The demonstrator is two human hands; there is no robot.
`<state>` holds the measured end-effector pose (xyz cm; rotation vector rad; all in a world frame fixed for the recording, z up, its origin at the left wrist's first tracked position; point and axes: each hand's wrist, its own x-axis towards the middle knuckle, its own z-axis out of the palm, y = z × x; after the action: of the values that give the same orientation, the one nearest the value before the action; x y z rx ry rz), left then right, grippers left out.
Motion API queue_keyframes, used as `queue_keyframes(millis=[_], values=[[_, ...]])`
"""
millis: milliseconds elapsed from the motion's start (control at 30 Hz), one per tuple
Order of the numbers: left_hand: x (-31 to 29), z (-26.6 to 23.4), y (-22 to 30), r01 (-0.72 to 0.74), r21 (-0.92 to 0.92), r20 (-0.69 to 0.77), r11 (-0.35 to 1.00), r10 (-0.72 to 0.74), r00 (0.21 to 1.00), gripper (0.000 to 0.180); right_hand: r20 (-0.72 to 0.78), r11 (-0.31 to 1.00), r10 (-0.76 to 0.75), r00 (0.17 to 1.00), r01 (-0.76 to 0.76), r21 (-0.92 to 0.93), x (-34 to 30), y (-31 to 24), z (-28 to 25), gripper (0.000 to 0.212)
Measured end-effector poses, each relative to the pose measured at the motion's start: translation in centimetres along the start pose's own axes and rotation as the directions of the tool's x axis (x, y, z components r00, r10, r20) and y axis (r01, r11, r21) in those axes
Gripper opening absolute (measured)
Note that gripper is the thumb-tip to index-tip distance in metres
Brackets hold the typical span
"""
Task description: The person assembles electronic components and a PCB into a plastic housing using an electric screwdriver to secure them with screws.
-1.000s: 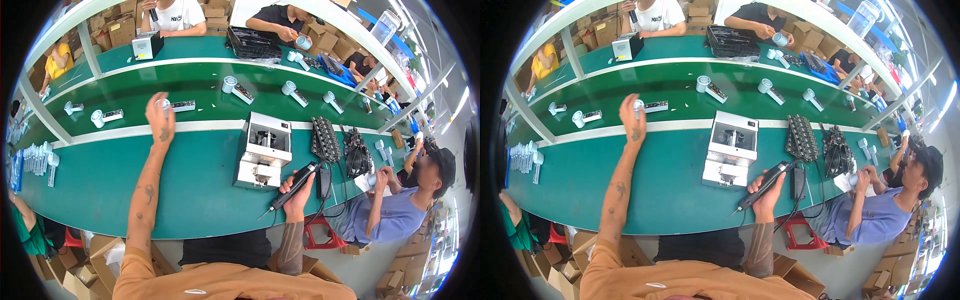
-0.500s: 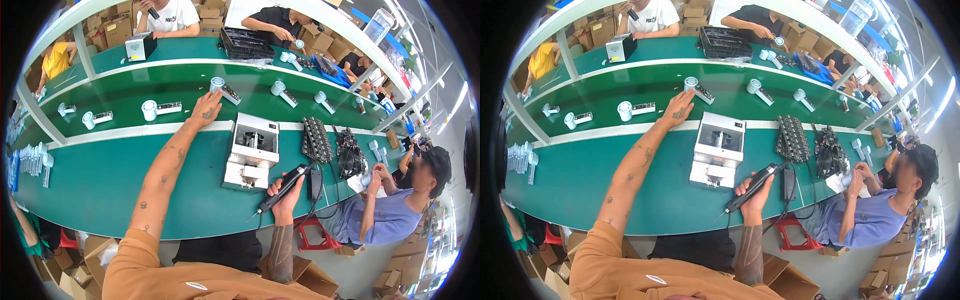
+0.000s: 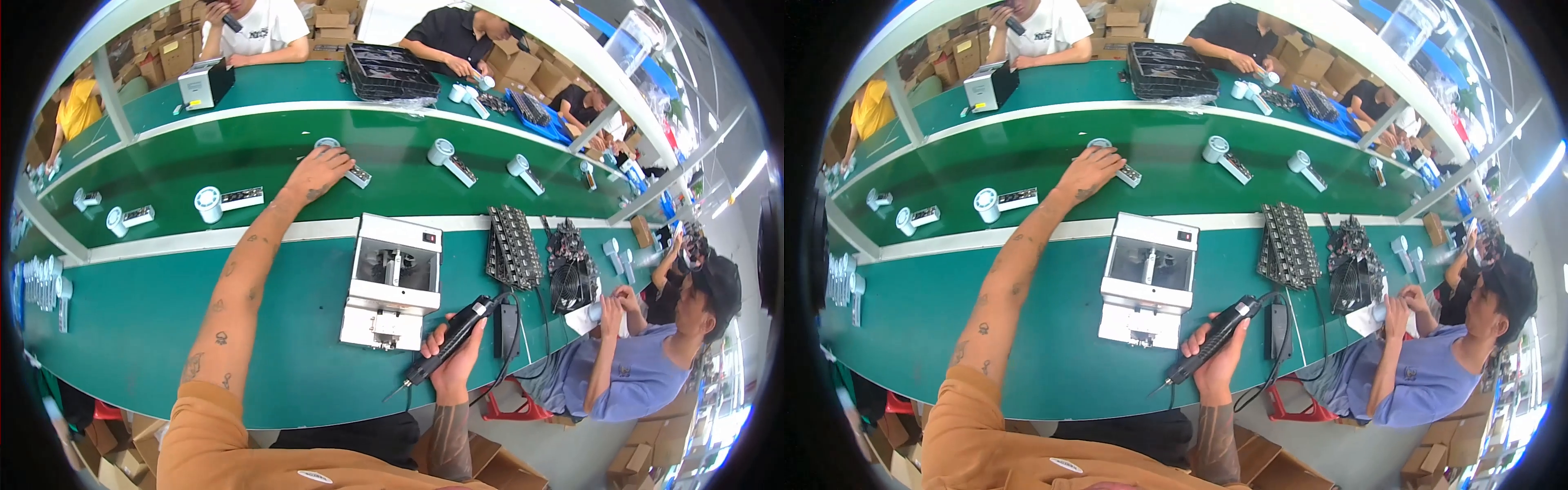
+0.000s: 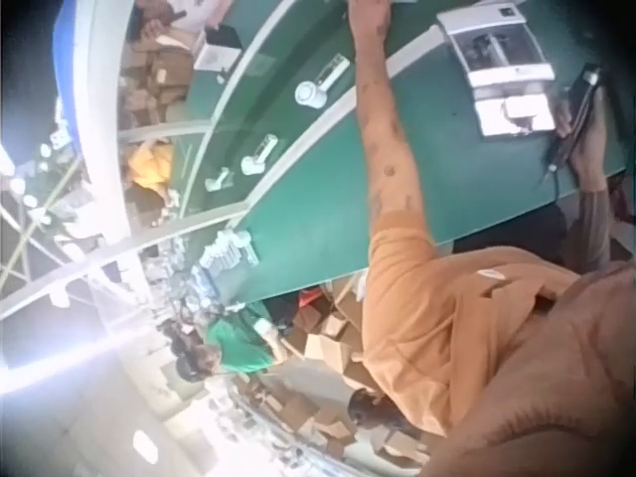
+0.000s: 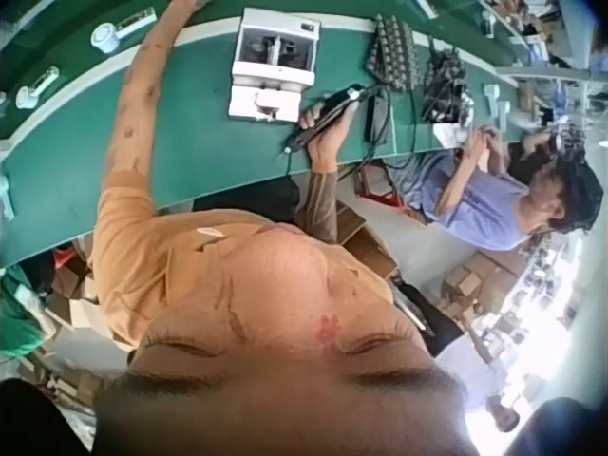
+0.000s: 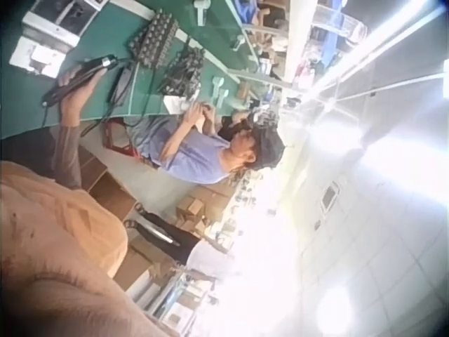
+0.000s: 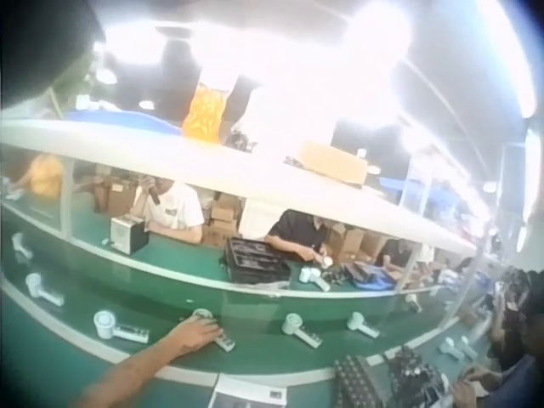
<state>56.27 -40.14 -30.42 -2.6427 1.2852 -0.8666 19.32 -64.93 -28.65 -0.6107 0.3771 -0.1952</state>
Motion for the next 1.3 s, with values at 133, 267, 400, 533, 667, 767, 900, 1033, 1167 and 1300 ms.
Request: queue_keyframes(millis=[133, 267, 400, 533, 667, 767, 900, 1033, 1167, 1300], values=[[1.8, -1.9, -0.7, -0.102, -0.072, -0.030, 0.992, 0.100, 0.994, 0.037, 0.002, 1.000, -0.015, 1.000, 0.015, 0.016, -0.7, -0.6, 0.1, 0.062], [0.4, -0.2, -1.0, -0.115, -0.046, -0.028, 0.992, 0.114, 0.993, 0.033, -0.001, 0.998, 0.039, 0.999, -0.039, 0.054, -0.3, 0.7, -0.6, 0.061], [-0.2, -2.1, -0.4, -0.130, 0.120, -0.001, 0.984, 0.132, 0.991, 0.035, 0.036, 0.999, 0.031, 0.999, -0.033, 0.032, -0.8, 0.8, -0.8, 0.061], [-1.1, -9.4, 2.8, 0.129, -0.175, -0.350, 0.976, -0.184, 0.919, 0.040, 0.037, 0.998, -0.010, 0.999, 0.008, 0.056, -0.4, 0.7, -1.4, 0.063], [-6.3, -18.7, 6.4, 0.245, -0.705, -0.328, 0.665, -0.612, 0.719, 0.037, 0.074, 0.983, 0.032, 0.997, -0.045, 0.177, -0.6, -0.5, -1.1, 0.062], [-12.9, -24.4, 10.8, 0.237, -0.717, -0.266, 0.656, -0.571, 0.777, 0.038, 0.332, 0.741, 0.088, 0.939, -0.285, 0.608, -1.5, -1.6, -0.9, 0.062], [-15.7, -27.4, 16.0, -0.158, -0.594, -0.080, 0.789, 0.137, 0.987, 0.036, 0.484, 0.955, -0.097, 0.870, -0.056, 0.291, -4.9, -3.9, 3.6, 0.070], [-17.2, -24.3, 21.3, -0.254, -0.364, -0.022, 0.896, 0.264, 0.964, 0.037, 0.448, 0.820, -0.491, 0.747, 0.570, -0.053, -6.5, -3.4, 10.5, 0.091], [-17.4, -24.4, 22.5, -0.145, -0.313, 0.122, 0.939, 0.191, 0.974, 0.043, 0.573, 0.659, -0.427, 0.700, 0.675, -0.333, -3.8, -2.6, 13.1, 0.103], [-17.3, -23.9, 22.7, -0.143, -0.296, 0.088, 0.945, 0.176, 0.980, 0.039, 0.577, 0.616, -0.394, 0.716, 0.671, -0.413, -2.1, -0.7, 13.8, 0.096]])
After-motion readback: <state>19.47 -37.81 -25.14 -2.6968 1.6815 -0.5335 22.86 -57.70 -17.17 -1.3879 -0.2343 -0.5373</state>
